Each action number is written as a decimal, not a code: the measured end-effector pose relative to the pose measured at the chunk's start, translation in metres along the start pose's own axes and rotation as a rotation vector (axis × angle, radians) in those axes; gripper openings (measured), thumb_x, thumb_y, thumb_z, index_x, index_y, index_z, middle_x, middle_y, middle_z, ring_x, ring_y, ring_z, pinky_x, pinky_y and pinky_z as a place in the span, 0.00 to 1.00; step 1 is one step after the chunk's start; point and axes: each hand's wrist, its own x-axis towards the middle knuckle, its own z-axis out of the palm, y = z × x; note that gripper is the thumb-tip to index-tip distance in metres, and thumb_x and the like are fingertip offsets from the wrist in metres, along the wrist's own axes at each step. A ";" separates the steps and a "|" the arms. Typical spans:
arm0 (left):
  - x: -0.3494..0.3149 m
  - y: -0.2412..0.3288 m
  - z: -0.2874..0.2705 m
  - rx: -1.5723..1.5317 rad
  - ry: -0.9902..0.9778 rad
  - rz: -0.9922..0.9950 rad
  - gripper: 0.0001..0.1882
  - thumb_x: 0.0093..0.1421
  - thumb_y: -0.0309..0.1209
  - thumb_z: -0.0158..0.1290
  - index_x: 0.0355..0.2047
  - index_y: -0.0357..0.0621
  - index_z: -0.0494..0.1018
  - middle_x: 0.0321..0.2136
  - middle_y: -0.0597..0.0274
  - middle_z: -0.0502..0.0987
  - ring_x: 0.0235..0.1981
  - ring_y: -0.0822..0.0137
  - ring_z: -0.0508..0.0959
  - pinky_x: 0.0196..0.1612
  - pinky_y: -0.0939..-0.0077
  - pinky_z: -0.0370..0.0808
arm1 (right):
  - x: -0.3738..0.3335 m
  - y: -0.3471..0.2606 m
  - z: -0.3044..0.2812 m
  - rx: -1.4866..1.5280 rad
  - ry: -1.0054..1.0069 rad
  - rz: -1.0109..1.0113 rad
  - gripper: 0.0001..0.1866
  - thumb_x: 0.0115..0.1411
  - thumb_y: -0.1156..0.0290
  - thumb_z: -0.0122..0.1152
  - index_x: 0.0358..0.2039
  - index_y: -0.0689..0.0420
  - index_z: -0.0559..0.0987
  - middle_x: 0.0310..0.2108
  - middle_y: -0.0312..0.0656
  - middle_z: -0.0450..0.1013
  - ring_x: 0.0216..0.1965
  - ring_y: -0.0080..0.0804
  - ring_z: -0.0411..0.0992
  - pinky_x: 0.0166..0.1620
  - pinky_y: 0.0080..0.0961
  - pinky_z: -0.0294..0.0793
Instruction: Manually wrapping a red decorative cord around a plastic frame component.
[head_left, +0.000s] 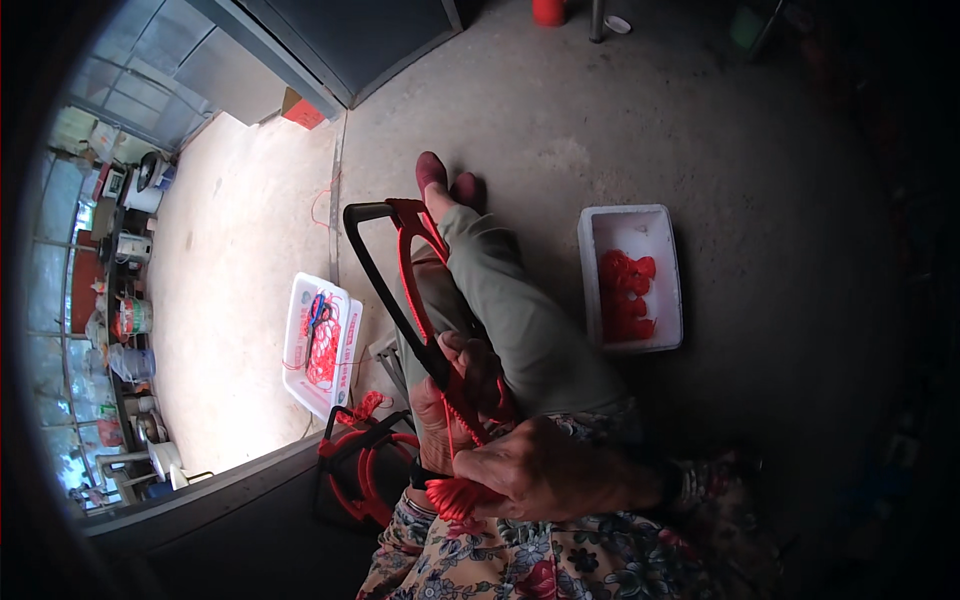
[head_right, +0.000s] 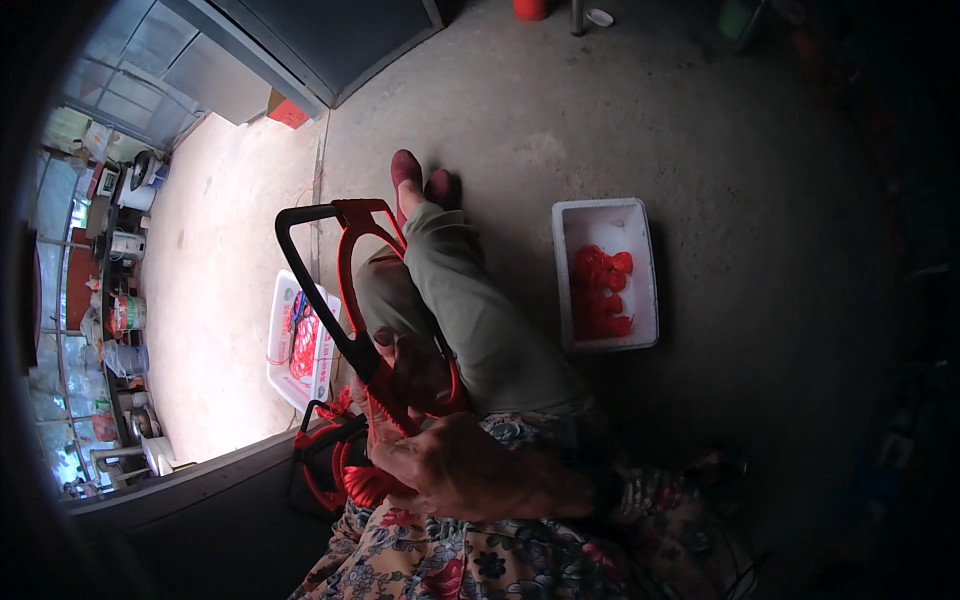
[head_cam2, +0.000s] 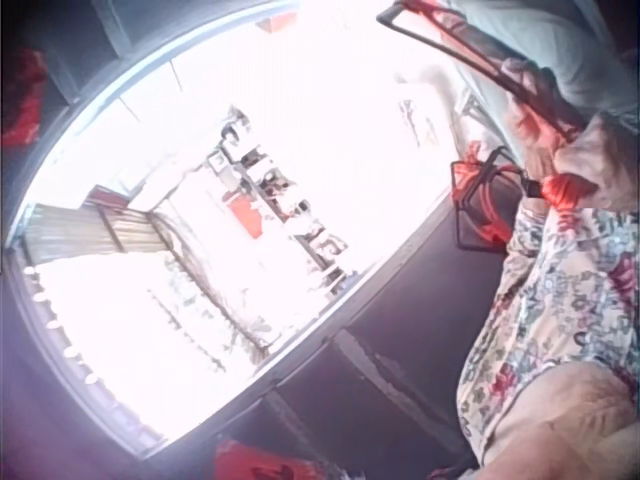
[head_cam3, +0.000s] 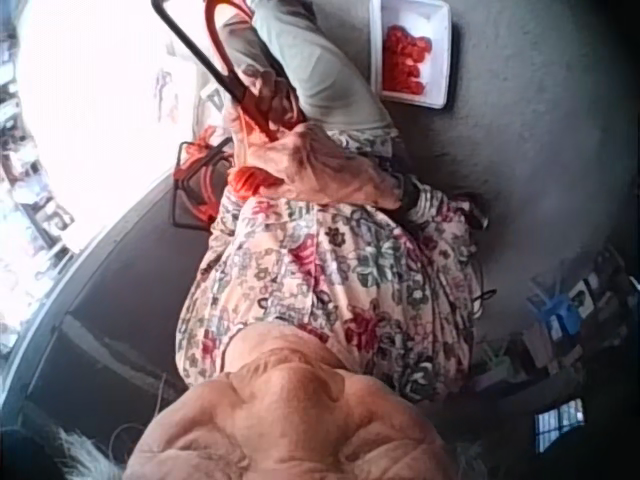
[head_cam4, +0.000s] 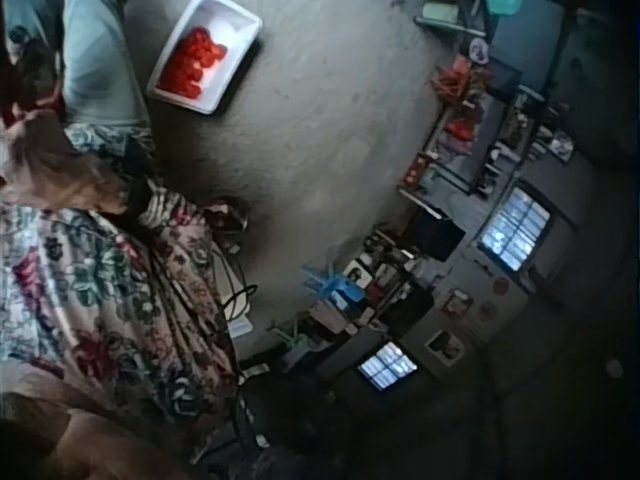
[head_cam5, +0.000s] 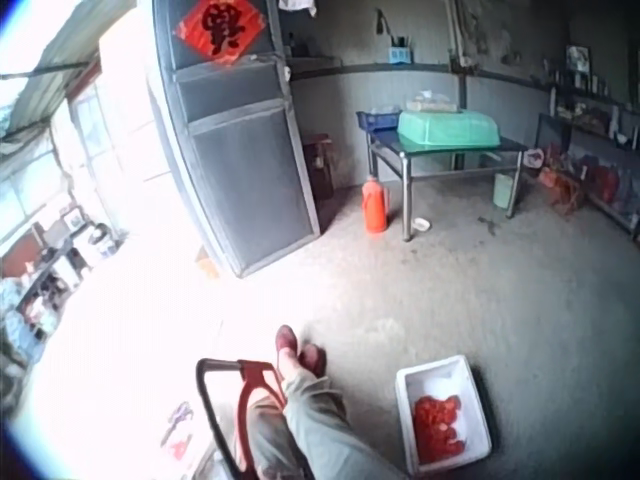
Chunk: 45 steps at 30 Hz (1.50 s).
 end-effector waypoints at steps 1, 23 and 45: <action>-0.002 0.001 -0.002 0.014 -0.004 0.006 0.15 0.52 0.31 0.59 0.37 0.41 0.68 0.26 0.62 0.65 0.28 0.65 0.66 0.26 0.73 0.72 | 0.001 0.002 0.002 0.001 -0.022 0.007 0.18 0.49 0.64 0.71 0.27 0.58 0.69 0.18 0.42 0.68 0.21 0.40 0.72 0.24 0.33 0.69; 0.063 -0.043 0.014 0.136 0.172 -0.236 0.05 0.62 0.30 0.47 0.34 0.42 0.66 0.22 0.64 0.71 0.18 0.71 0.73 0.15 0.76 0.68 | -0.013 0.018 -0.066 -0.026 0.604 0.673 0.11 0.60 0.67 0.64 0.38 0.62 0.76 0.29 0.34 0.74 0.30 0.17 0.69 0.35 0.18 0.70; 0.040 -0.047 0.013 0.344 0.313 -0.215 0.12 0.65 0.32 0.49 0.38 0.32 0.70 0.20 0.61 0.72 0.14 0.72 0.69 0.16 0.81 0.63 | -0.025 0.018 -0.018 -0.430 0.790 0.635 0.07 0.53 0.76 0.64 0.32 0.63 0.75 0.21 0.39 0.72 0.23 0.23 0.69 0.29 0.25 0.72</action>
